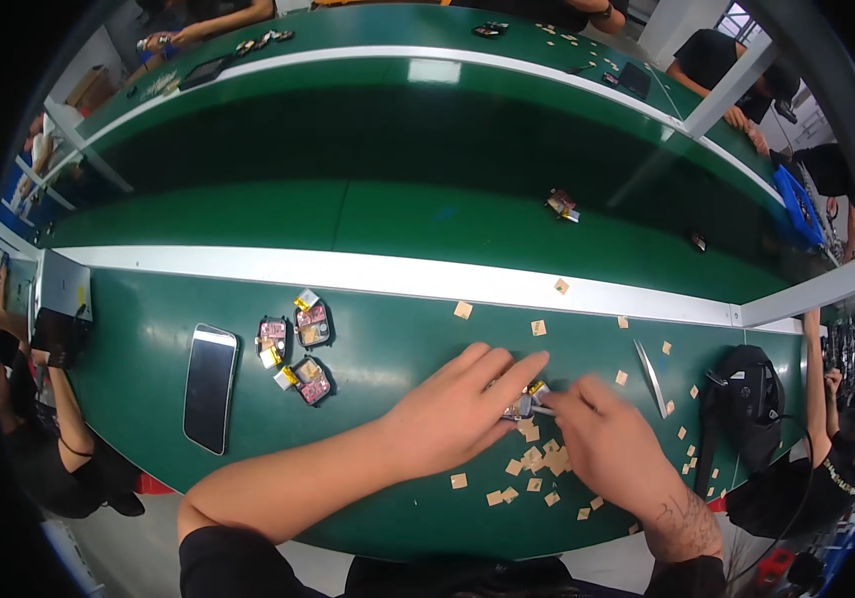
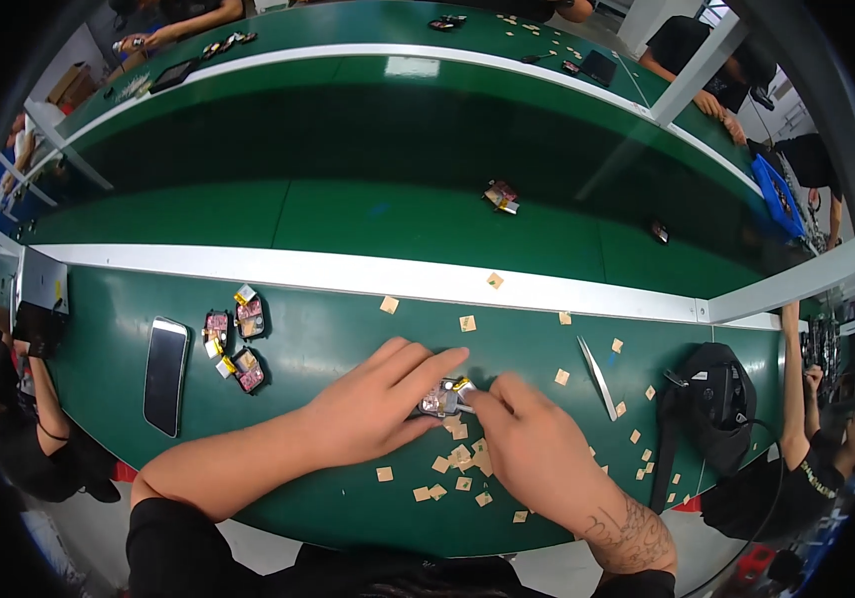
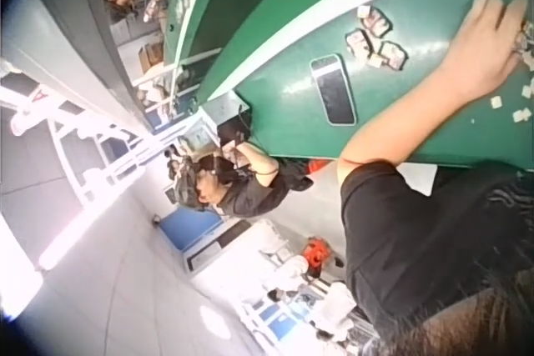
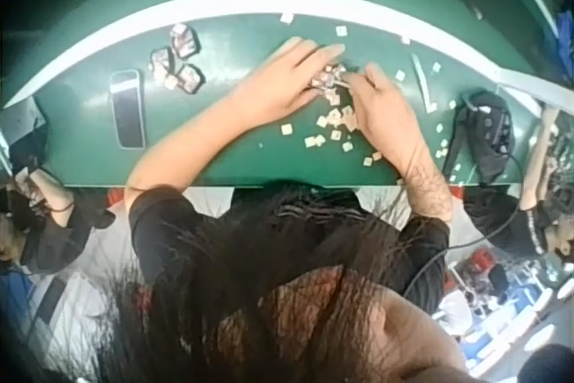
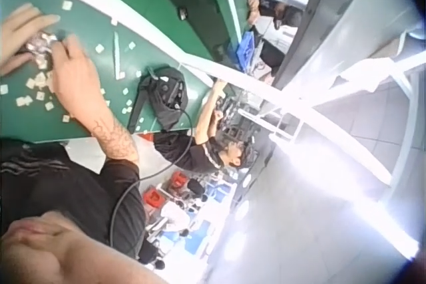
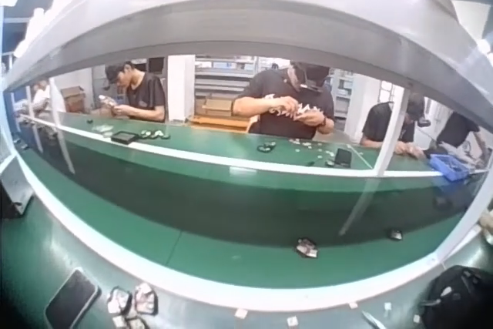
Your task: Applying small adhesive squares to electronic modules at a factory assembly line.
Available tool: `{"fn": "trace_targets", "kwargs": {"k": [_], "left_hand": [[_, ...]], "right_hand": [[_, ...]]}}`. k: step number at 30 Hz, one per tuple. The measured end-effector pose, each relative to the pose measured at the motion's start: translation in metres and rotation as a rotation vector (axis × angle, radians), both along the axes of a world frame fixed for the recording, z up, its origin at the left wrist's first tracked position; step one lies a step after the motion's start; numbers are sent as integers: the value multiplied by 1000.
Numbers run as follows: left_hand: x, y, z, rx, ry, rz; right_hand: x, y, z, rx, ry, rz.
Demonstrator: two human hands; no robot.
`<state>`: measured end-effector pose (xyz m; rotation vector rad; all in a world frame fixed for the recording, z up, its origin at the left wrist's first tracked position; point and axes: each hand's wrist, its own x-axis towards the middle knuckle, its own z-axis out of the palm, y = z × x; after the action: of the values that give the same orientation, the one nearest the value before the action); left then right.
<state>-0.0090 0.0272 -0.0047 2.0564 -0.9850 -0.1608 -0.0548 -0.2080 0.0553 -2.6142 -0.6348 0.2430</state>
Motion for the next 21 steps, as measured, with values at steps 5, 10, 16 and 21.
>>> {"fn": "trace_targets", "kwargs": {"k": [5,10,16,21], "left_hand": [[1,1,-3,-20,16,-17],[-2,0,-6,-33,-48,3],[1,1,-5,-91,9,3],[-1,-1,-5,-91,27,30]], "right_hand": [[9,12,-3,-107,-66,7],[11,18,4,-165,-50,40],[9,21,5,-181,-57,29],[3,14,-12,-7,-57,-53]]}}
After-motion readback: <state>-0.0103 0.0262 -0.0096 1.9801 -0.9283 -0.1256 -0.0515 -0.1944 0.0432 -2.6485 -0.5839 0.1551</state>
